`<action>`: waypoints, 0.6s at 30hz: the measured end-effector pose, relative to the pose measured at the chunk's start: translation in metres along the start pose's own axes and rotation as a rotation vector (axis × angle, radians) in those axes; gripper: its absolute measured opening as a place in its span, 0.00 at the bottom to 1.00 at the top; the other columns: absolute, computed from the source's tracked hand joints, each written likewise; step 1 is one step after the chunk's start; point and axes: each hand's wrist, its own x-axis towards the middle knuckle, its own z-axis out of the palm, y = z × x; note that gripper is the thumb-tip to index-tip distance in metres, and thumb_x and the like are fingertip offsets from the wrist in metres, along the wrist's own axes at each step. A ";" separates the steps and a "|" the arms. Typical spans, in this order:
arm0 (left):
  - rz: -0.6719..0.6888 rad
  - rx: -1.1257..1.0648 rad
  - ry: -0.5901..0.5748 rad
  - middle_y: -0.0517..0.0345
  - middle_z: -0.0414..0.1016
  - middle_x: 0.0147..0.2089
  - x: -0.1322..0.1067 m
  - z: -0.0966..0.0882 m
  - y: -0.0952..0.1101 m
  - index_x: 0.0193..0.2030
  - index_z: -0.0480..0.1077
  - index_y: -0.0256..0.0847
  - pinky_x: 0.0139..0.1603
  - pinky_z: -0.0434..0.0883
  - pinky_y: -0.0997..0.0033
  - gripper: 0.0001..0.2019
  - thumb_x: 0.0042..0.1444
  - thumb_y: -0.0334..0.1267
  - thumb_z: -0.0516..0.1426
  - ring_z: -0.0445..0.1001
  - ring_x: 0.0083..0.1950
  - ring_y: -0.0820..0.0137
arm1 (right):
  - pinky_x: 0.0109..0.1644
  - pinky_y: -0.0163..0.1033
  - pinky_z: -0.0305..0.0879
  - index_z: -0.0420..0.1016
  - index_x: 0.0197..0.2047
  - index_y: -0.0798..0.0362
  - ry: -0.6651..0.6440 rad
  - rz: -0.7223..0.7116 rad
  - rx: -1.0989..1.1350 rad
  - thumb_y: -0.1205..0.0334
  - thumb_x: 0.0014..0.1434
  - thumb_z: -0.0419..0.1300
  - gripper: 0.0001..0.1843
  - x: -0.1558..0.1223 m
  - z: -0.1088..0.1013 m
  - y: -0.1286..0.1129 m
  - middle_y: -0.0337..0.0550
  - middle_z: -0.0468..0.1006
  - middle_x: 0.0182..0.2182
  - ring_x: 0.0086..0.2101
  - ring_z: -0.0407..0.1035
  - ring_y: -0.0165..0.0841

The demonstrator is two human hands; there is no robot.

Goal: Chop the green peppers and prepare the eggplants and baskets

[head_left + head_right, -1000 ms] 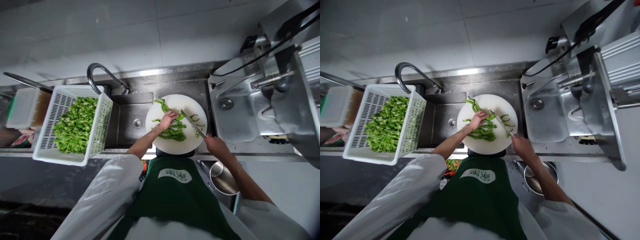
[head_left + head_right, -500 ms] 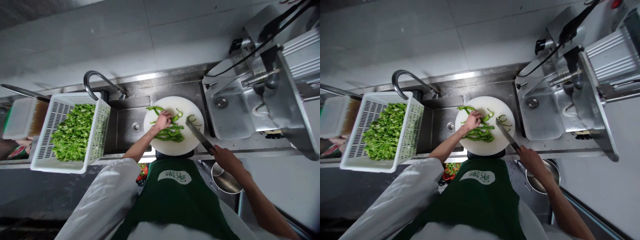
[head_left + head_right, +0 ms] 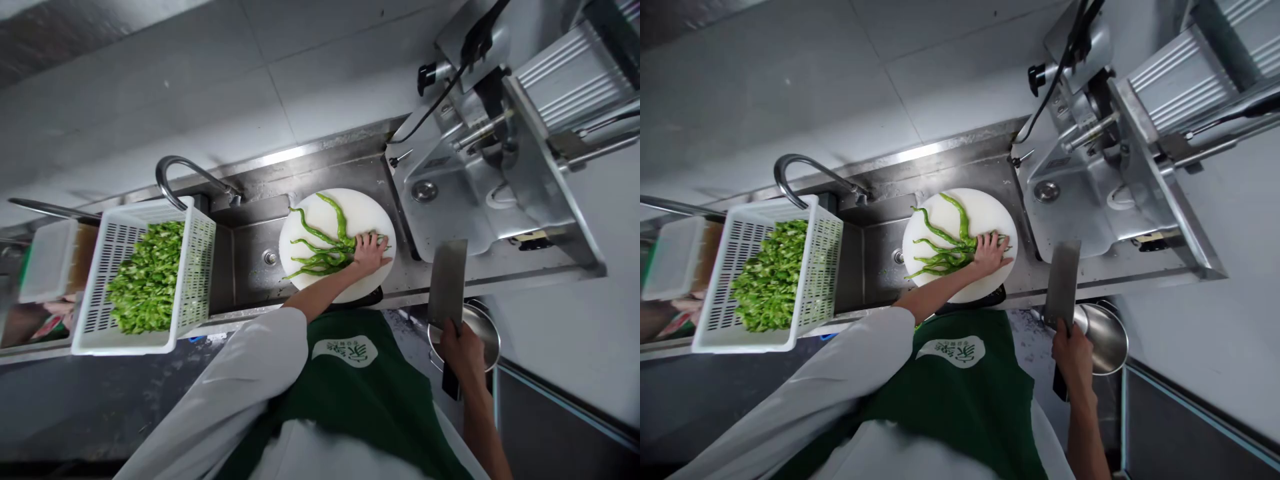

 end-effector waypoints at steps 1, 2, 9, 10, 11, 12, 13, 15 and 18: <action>0.014 0.017 -0.001 0.29 0.62 0.74 0.001 0.001 -0.002 0.76 0.65 0.41 0.69 0.57 0.29 0.30 0.72 0.52 0.53 0.61 0.71 0.35 | 0.34 0.43 0.58 0.78 0.37 0.55 -0.010 0.012 0.026 0.47 0.66 0.51 0.22 -0.002 0.001 0.002 0.52 0.76 0.23 0.28 0.69 0.43; 0.025 0.033 -0.009 0.32 0.65 0.73 0.003 0.001 -0.005 0.74 0.67 0.44 0.67 0.61 0.33 0.26 0.74 0.47 0.51 0.64 0.70 0.38 | 0.34 0.43 0.58 0.78 0.36 0.55 -0.016 0.022 0.047 0.47 0.65 0.52 0.21 -0.003 0.001 0.003 0.50 0.75 0.22 0.27 0.69 0.42; 0.117 0.075 -0.136 0.31 0.72 0.65 0.018 -0.008 -0.023 0.71 0.68 0.44 0.51 0.74 0.48 0.25 0.72 0.29 0.46 0.75 0.60 0.47 | 0.34 0.43 0.58 0.74 0.34 0.51 -0.010 -0.037 0.047 0.46 0.66 0.51 0.20 0.005 0.000 0.000 0.50 0.76 0.23 0.28 0.69 0.42; 0.125 0.054 -0.159 0.31 0.73 0.64 0.017 -0.009 -0.023 0.71 0.69 0.44 0.50 0.75 0.49 0.25 0.72 0.28 0.46 0.76 0.59 0.47 | 0.34 0.43 0.58 0.73 0.33 0.51 -0.005 -0.055 0.032 0.46 0.66 0.50 0.20 0.007 0.000 -0.001 0.51 0.76 0.24 0.28 0.69 0.43; 0.121 0.019 -0.179 0.32 0.74 0.62 0.016 -0.009 -0.021 0.70 0.70 0.43 0.49 0.75 0.50 0.25 0.71 0.28 0.48 0.77 0.57 0.48 | 0.34 0.43 0.57 0.73 0.32 0.51 -0.002 -0.068 0.015 0.46 0.66 0.50 0.20 0.010 0.000 -0.001 0.51 0.76 0.24 0.29 0.69 0.43; 0.102 -0.034 -0.190 0.34 0.76 0.60 0.016 -0.011 -0.020 0.69 0.71 0.43 0.49 0.75 0.51 0.23 0.71 0.28 0.49 0.79 0.55 0.49 | 0.34 0.43 0.57 0.73 0.32 0.51 0.002 -0.076 -0.002 0.46 0.66 0.50 0.20 0.012 0.000 -0.002 0.52 0.76 0.24 0.29 0.68 0.43; 0.063 -0.108 -0.178 0.36 0.78 0.58 0.015 -0.013 -0.017 0.67 0.74 0.42 0.49 0.75 0.52 0.21 0.71 0.29 0.50 0.80 0.52 0.51 | 0.34 0.43 0.57 0.73 0.32 0.51 0.005 -0.077 -0.018 0.46 0.66 0.50 0.21 0.014 -0.001 -0.002 0.52 0.75 0.24 0.29 0.68 0.44; -0.045 -0.333 -0.061 0.41 0.81 0.53 0.014 -0.019 -0.014 0.61 0.78 0.41 0.48 0.75 0.56 0.17 0.72 0.33 0.52 0.81 0.46 0.57 | 0.35 0.43 0.57 0.75 0.33 0.51 0.007 -0.073 -0.035 0.47 0.65 0.49 0.21 0.016 -0.002 -0.006 0.53 0.76 0.25 0.30 0.68 0.44; -0.200 -0.843 0.257 0.48 0.82 0.46 -0.001 -0.037 -0.022 0.54 0.80 0.39 0.43 0.74 0.65 0.14 0.72 0.39 0.55 0.79 0.38 0.66 | 0.36 0.43 0.59 0.77 0.35 0.52 -0.036 -0.080 -0.037 0.48 0.66 0.49 0.21 0.018 -0.004 -0.020 0.53 0.77 0.26 0.31 0.70 0.45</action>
